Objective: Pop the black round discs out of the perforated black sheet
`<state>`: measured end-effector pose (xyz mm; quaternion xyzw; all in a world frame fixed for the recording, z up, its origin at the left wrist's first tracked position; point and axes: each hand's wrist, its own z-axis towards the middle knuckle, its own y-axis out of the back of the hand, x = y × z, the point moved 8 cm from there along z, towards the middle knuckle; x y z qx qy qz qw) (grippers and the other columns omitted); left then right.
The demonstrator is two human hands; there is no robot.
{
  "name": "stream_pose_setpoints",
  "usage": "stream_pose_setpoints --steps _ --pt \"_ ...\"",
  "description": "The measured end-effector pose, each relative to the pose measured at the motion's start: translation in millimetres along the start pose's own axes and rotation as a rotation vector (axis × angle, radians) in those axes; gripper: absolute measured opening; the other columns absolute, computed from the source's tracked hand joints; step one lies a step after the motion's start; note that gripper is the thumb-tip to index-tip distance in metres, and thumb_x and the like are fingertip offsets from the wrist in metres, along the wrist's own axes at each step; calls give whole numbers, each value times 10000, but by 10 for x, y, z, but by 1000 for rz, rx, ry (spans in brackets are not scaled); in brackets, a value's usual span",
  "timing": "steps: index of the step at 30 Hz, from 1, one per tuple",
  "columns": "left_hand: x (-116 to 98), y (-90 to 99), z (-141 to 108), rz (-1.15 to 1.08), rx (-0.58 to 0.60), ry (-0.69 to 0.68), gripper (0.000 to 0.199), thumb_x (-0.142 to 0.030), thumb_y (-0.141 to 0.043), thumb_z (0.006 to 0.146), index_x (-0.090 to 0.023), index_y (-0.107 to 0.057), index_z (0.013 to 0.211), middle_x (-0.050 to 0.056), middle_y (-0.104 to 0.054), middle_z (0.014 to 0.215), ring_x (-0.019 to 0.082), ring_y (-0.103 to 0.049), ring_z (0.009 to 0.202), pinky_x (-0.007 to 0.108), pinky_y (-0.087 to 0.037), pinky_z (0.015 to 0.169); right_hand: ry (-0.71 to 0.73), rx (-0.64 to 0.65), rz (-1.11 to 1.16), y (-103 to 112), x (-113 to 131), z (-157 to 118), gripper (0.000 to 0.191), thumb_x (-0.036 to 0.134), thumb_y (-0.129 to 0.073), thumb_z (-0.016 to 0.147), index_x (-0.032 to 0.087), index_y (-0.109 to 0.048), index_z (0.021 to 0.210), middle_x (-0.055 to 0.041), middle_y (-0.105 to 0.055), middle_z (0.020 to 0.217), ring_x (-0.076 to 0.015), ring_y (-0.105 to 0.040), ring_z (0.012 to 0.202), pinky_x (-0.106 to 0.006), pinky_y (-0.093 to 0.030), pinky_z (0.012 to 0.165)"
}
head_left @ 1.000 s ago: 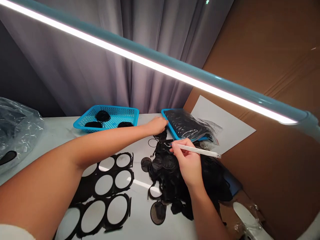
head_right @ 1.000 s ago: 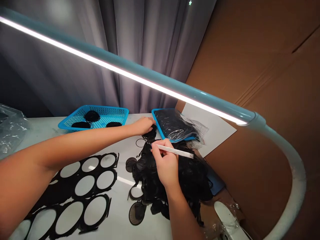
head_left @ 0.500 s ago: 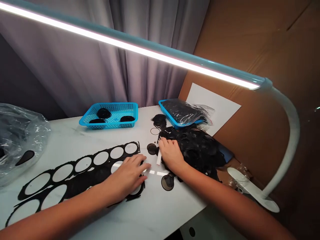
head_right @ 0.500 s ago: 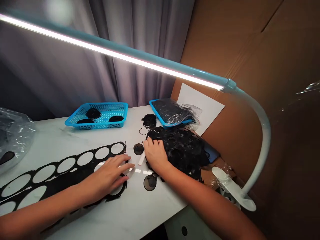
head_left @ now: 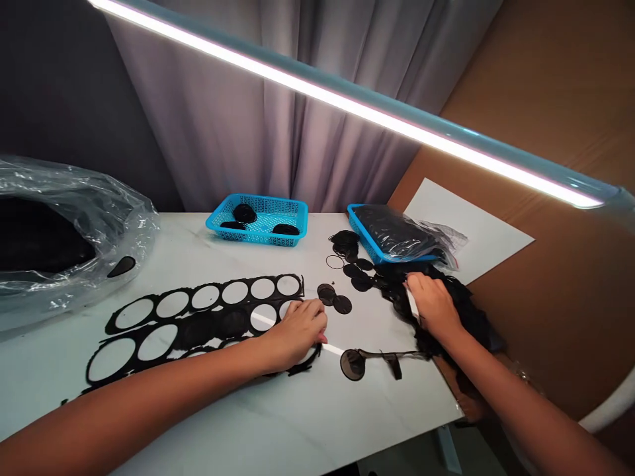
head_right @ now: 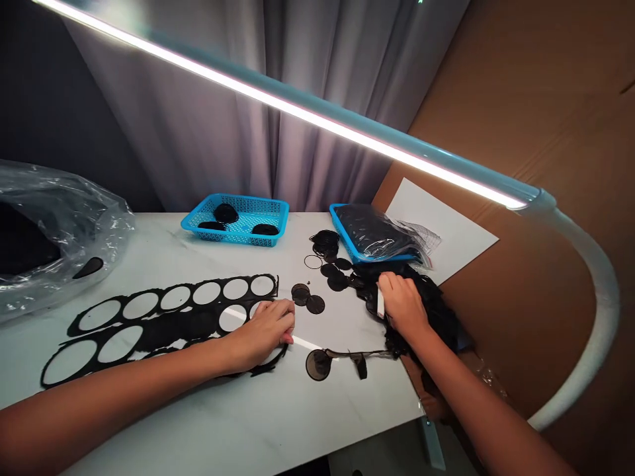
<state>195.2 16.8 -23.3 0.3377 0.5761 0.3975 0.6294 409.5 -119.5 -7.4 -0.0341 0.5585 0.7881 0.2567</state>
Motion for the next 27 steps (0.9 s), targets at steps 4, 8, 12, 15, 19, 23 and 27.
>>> stream_pose_setpoints --steps 4,8,12,15,19,23,27 --pt "128 117 244 -31 -24 115 67 -218 -551 960 -186 -508 920 45 -502 1043 200 -492 958 338 -383 855 64 -42 180 19 138 39 138 171 -409 1000 160 -528 932 -116 -642 1018 -244 -564 911 -382 -351 830" --pt "283 148 627 -29 -8 224 306 -298 -708 860 -147 -539 1066 90 -499 1141 248 -485 1075 376 -409 913 -37 -40 479 59 230 123 128 247 -473 982 190 -546 893 -71 -634 1060 -232 -559 993 -389 -341 870" --pt "352 -9 911 -33 106 274 171 -257 -672 885 -125 -598 965 67 -568 1066 209 -558 975 384 -475 845 -222 -95 788 175 154 202 221 318 -545 925 194 -559 742 -53 -585 957 -209 -565 901 -347 -392 787" --pt "345 -89 954 -81 149 263 148 -266 -640 921 -121 -611 923 41 -604 945 155 -592 822 321 -509 746 -318 -198 912 375 98 234 247 341 -555 917 196 -569 717 -24 -549 815 -179 -543 777 -309 -415 718" --pt "151 -61 1015 -148 85 197 166 -280 -635 932 -118 -611 904 21 -613 858 139 -604 761 297 -519 702 -465 -364 1011 667 15 174 233 347 -592 909 188 -582 740 18 -545 701 -145 -519 671 -270 -411 654" --pt "-384 89 1374 -185 -62 66 123 -215 -597 949 -119 -603 1025 41 -631 960 157 -622 855 320 -519 770 -599 -627 999 1017 -109 -56 217 362 -640 881 179 -595 773 11 -579 727 -146 -546 688 -279 -437 679" --pt "-965 241 1766 -168 -62 -123 288 -108 -694 850 -125 -599 1122 51 -649 1044 171 -626 952 294 -495 830 -658 -801 896 1335 -96 -355 203 366 -658 865 181 -602 804 -16 -595 759 -175 -583 712 -316 -460 699"
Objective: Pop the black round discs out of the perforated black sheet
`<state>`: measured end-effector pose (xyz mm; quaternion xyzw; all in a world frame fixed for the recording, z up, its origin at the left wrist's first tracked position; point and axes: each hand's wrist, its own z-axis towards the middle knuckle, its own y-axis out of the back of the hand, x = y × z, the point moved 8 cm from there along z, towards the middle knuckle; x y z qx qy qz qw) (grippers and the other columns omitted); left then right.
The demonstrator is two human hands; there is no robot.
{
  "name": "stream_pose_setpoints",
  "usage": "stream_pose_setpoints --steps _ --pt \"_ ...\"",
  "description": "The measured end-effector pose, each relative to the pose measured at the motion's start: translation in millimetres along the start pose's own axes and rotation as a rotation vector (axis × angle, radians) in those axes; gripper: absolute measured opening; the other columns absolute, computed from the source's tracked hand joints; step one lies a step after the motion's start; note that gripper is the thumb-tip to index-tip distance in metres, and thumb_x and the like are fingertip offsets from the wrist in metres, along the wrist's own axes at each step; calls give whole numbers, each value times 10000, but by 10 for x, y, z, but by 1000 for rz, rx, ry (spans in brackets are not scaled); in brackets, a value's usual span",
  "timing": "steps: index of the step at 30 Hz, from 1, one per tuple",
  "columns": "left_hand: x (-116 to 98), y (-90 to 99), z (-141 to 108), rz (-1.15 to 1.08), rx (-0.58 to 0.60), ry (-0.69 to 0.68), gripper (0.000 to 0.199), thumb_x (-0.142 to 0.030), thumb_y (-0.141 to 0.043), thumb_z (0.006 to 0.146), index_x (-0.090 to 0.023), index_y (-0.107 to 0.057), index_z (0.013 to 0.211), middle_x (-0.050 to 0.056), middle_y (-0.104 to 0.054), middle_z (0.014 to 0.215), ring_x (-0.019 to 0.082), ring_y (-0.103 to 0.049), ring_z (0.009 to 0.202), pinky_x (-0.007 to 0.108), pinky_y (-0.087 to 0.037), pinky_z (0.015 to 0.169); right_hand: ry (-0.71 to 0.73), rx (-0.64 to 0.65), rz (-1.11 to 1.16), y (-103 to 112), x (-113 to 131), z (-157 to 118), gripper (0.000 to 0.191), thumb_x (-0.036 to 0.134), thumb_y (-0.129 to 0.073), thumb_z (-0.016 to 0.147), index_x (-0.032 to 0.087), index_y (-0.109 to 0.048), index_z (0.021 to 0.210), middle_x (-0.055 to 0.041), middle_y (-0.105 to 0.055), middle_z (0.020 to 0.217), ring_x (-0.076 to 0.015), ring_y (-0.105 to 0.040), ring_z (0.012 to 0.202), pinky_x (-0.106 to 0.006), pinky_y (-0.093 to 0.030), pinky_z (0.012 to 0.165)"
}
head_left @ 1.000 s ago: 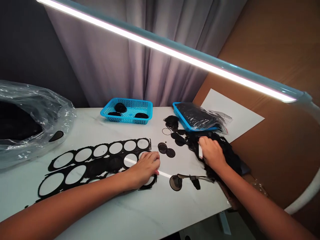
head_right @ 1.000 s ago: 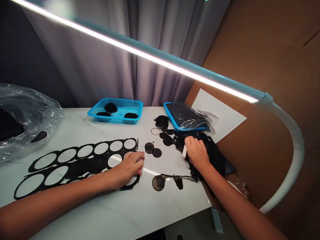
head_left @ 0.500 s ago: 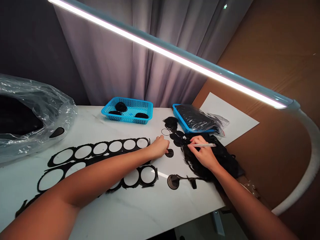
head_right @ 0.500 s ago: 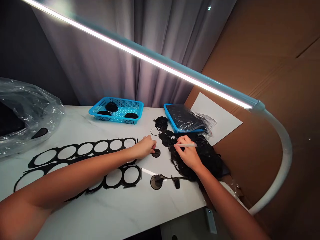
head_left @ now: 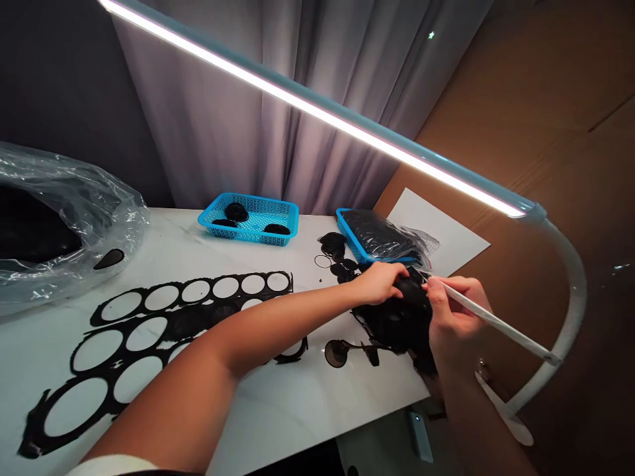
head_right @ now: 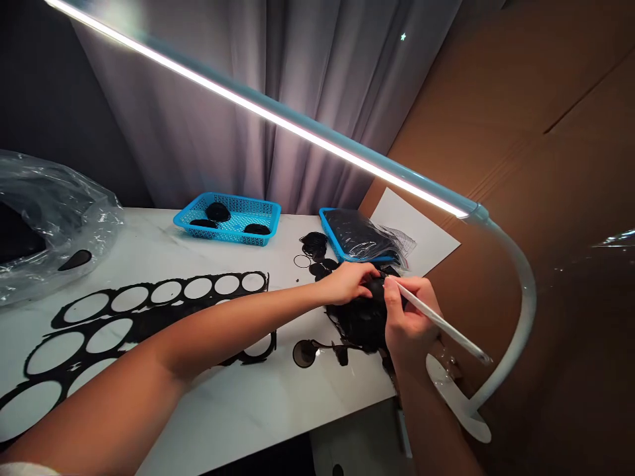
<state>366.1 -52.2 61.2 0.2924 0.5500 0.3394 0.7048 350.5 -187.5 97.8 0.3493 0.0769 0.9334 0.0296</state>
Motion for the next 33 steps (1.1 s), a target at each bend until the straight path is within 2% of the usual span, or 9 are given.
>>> stream_pose_setpoints --steps 3,6,11,14,16,18,22,27,33 --pt "-117 143 -59 61 44 -87 372 -17 -674 814 -143 -599 1155 61 -643 1091 180 -613 1012 267 -466 859 -6 -19 -17 133 81 -155 188 355 -659 865 179 -600 833 -16 -595 758 -171 -576 686 -315 -458 675" --pt "27 289 -640 174 62 -72 206 -66 -608 884 -144 -609 1075 84 -614 1100 210 -590 1031 295 -454 855 -31 99 -34 44 67 -311 173 328 -654 873 179 -604 800 -6 -586 735 -158 -554 672 -297 -440 659" --pt "190 66 -2051 410 195 45 103 -118 -651 841 -138 -584 918 107 -589 976 260 -570 886 350 -464 735 -108 627 112 -812 -11 -604 188 327 -603 906 193 -612 774 -20 -613 774 -167 -578 718 -283 -453 655" --pt "150 -122 -2471 509 215 69 198 -11 -498 857 -134 -559 999 135 -563 1059 284 -538 971 386 -458 793 -147 894 271 -1483 46 -827 214 342 -558 927 191 -590 780 -65 -671 948 -198 -650 863 -302 -496 731" --pt "142 -191 -2524 538 219 77 282 43 -441 827 -142 -538 1015 132 -551 1060 283 -524 990 385 -450 814 -143 1003 317 -1871 101 -951 218 349 -471 971 189 -553 848 -84 -672 1045 -181 -673 827 -294 -510 700" --pt "175 -210 -2484 542 217 101 346 80 -445 756 -147 -517 1007 126 -545 1026 274 -524 954 370 -449 787 -25 1037 257 -2155 172 -1018 219 334 -370 1007 190 -514 926 -97 -654 1093 -165 -662 828 -288 -506 710" --pt "264 -224 -2372 465 202 122 438 84 -482 634 -178 -464 984 76 -538 966 228 -525 849 306 -439 675 268 1138 55 -2519 251 -1166 189 321 -350 1016 197 -490 995 -71 -625 1053 -172 -584 832 -285 -440 726" --pt "331 -288 -2269 315 129 105 394 66 -451 703 -201 -442 992 28 -532 965 176 -508 857 257 -436 712 498 1289 -99 -2754 200 -1280 125 268 -403 1000 205 -510 993 -40 -614 997 -158 -504 664 -271 -309 631" --pt "296 -415 -2082 217 79 49 332 29 -478 793 -211 -466 1023 30 -513 979 179 -491 911 254 -433 744 516 1308 -122 -2785 39 -1128 189 336 -380 1019 215 -504 944 -1 -595 790 -151 -403 539 -272 -229 565"
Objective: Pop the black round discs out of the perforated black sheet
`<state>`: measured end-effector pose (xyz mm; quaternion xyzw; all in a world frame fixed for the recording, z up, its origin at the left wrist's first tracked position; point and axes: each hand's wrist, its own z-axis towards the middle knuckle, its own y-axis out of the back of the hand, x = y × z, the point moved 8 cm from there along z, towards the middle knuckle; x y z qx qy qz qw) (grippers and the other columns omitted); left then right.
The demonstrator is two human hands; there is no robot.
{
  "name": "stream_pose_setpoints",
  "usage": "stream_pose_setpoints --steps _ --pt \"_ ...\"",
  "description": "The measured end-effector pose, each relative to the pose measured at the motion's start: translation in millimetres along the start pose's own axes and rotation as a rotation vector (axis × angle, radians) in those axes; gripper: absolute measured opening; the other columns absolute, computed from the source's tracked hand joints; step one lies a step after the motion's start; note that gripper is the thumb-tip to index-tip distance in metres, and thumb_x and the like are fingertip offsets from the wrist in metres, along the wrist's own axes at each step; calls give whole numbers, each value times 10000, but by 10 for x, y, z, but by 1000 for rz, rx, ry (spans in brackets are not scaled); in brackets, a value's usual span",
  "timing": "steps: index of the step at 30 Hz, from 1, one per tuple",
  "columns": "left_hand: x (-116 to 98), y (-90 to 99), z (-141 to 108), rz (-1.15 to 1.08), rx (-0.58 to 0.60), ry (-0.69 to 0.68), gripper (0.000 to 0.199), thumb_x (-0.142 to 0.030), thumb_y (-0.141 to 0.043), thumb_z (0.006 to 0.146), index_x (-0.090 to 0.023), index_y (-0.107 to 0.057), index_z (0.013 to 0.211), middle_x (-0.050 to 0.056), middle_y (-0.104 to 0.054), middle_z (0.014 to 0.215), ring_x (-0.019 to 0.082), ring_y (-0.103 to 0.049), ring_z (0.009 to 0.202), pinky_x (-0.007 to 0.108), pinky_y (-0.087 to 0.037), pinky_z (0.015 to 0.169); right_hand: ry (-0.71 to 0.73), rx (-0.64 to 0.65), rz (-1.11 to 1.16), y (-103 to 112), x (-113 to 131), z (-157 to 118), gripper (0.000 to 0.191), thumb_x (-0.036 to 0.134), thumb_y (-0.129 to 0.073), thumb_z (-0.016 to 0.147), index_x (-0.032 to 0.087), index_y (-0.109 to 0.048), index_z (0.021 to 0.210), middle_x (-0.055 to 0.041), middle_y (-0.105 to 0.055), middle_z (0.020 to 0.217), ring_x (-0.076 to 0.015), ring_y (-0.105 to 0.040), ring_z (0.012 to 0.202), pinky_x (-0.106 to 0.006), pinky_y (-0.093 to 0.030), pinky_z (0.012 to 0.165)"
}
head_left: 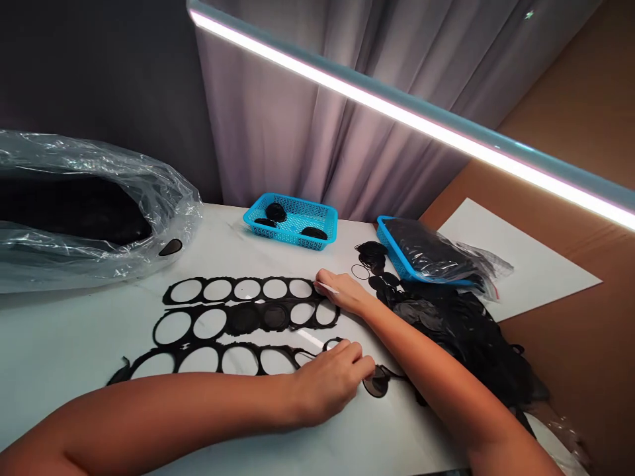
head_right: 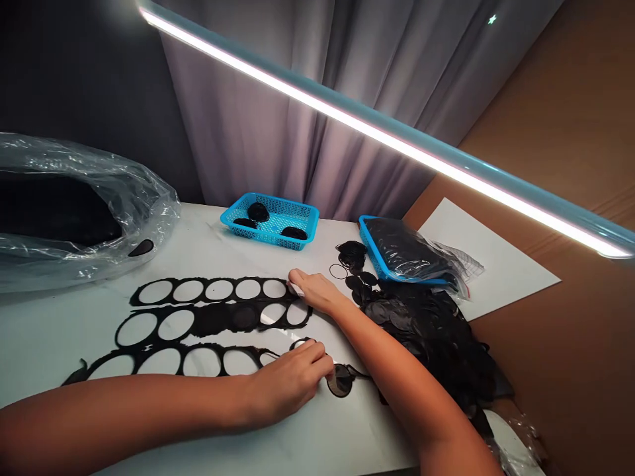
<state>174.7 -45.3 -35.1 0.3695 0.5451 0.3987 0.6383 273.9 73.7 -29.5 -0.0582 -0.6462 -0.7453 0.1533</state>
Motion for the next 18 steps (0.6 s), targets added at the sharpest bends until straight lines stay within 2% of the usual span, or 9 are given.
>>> stream_pose_setpoints --steps 4,7,9,11,13,15,18 --pt "-149 4 89 -27 5 -65 210 -45 -489 884 -208 -488 1018 32 -529 977 175 -497 883 257 -444 745 -61 -91 66 140 -105 -139 208 324 -348 1024 202 -506 965 -20 -605 798 -164 -485 620 -267 -324 585" --pt "-137 168 97 -23 -11 -110 98 -154 -516 940 -200 -527 1026 44 -552 1006 179 -520 889 275 -451 801 -130 -242 192 295 -114 -313 231 312 -358 1017 191 -529 921 -56 -619 866 -175 -555 752 -282 -416 682" --pt "75 326 88 19 -45 -50 80 -197 -551 941 -190 -554 1021 52 -577 1042 179 -556 933 273 -454 839 -190 -351 386 366 -143 -433 231 319 -435 987 193 -561 840 -55 -620 852 -178 -575 760 -290 -444 696" --pt "425 442 59 86 -67 71 203 -193 -601 911 -175 -558 1108 84 -584 1179 223 -559 1095 320 -434 950 -247 -400 608 351 -197 -508 204 317 -519 941 196 -588 792 -43 -627 829 -178 -596 749 -289 -465 685" --pt "750 488 0 124 -86 146 397 -216 -634 902 -145 -503 1271 161 -483 1396 329 -424 1323 468 -336 1078 -302 -381 739 276 -253 -521 157 316 -575 901 194 -609 808 -37 -644 825 -180 -613 756 -289 -477 683" --pt "982 459 -79 143 -75 184 538 -273 -656 903 -150 -436 1378 189 -395 1494 382 -330 1400 571 -252 1112 -343 -333 785 193 -295 -495 139 318 -611 870 187 -621 825 -38 -662 837 -183 -619 774 -293 -478 699" --pt "1098 387 -202 144 -37 176 620 -377 -617 937 -202 -352 1469 155 -304 1564 352 -238 1457 566 -184 1154 -339 -230 772 100 -279 -430 141 310 -613 864 179 -632 816 -47 -676 895 -184 -619 833 -303 -473 759"
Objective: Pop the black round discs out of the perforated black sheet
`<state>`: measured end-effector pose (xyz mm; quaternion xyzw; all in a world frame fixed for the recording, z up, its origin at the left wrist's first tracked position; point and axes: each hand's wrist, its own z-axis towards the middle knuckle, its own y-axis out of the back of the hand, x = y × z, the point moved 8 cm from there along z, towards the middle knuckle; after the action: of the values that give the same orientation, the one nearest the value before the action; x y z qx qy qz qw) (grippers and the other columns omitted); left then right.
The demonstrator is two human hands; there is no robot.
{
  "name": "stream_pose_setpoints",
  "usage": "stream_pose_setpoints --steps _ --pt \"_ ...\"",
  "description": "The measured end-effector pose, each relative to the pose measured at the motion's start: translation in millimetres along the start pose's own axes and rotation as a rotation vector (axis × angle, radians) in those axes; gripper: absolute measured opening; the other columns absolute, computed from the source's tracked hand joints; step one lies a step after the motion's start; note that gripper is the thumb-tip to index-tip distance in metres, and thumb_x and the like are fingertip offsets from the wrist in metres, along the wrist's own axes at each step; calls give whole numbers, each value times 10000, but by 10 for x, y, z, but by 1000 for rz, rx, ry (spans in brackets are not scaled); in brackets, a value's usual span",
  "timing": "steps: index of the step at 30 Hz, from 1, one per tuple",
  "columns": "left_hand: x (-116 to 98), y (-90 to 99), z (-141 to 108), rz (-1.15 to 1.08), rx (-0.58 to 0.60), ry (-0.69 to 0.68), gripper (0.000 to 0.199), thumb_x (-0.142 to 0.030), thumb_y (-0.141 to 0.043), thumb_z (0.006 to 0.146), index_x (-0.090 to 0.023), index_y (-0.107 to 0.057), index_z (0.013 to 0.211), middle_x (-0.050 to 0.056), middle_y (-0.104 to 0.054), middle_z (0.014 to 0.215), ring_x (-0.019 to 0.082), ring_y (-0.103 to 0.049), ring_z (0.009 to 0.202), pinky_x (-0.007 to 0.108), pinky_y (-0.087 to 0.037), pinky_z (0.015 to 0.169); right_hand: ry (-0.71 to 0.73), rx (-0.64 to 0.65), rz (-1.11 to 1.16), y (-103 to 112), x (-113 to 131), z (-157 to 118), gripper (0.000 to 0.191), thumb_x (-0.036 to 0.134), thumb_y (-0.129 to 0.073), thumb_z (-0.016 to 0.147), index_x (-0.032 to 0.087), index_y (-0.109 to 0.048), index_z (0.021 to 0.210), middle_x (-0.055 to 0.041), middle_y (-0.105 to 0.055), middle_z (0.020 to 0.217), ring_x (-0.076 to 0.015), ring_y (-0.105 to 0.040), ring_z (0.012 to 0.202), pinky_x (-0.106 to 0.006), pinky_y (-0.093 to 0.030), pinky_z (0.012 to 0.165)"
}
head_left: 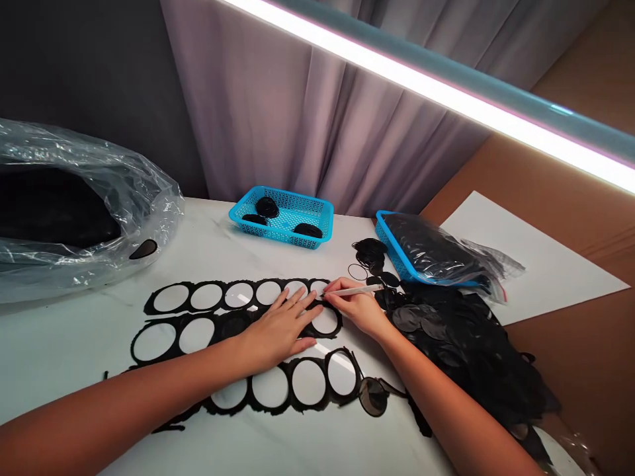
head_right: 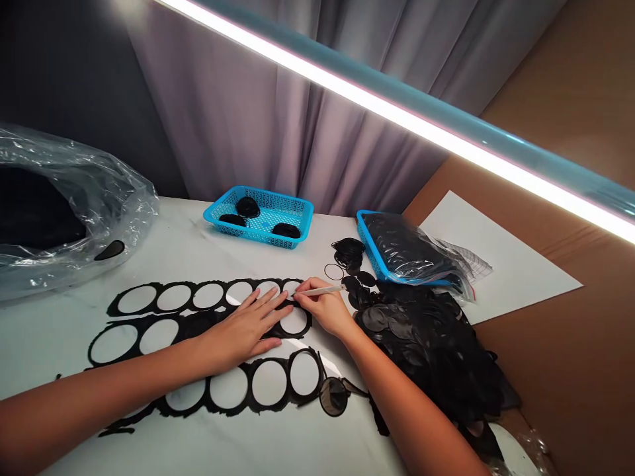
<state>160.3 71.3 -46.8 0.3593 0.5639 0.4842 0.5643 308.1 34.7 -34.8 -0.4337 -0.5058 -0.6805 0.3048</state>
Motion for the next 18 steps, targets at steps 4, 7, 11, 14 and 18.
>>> stream_pose_setpoints --steps 4,7,11,14,18 --pt "12 35 -87 -28 -34 13 699 -422 -545 974 -182 -217 1543 145 -265 1580 285 -179 1483 492 -183 1184 6 34 -64 -40 27 9 145 279 -598 875 174 -635 784 -54 -671 925 -187 -617 881 -315 -457 806" --pt "8 36 -81 -6 -43 3 622 -454 -537 973 -193 -342 1503 123 -258 1585 302 -166 1484 504 -183 1184 8 38 -72 -46 33 11 149 273 -605 877 174 -647 775 -57 -664 928 -189 -613 885 -317 -454 804" --pt "23 -6 -59 45 -45 4 618 -500 -557 952 -198 -409 1471 114 -251 1589 314 -175 1480 497 -178 1188 -20 46 -38 -64 1 12 136 286 -619 881 178 -655 807 -59 -660 958 -187 -614 885 -312 -459 787" --pt "26 -42 -57 84 -26 12 642 -519 -565 943 -191 -411 1473 123 -246 1589 322 -175 1478 491 -176 1189 -19 47 -35 -61 -5 13 127 277 -624 885 183 -652 804 -56 -658 962 -190 -616 911 -318 -459 818" --pt "22 -44 -62 97 -40 7 644 -530 -544 950 -194 -396 1479 120 -247 1589 316 -167 1481 485 -164 1191 -17 40 -58 -53 -4 9 119 263 -615 898 189 -639 808 -57 -653 953 -194 -616 911 -324 -470 814"
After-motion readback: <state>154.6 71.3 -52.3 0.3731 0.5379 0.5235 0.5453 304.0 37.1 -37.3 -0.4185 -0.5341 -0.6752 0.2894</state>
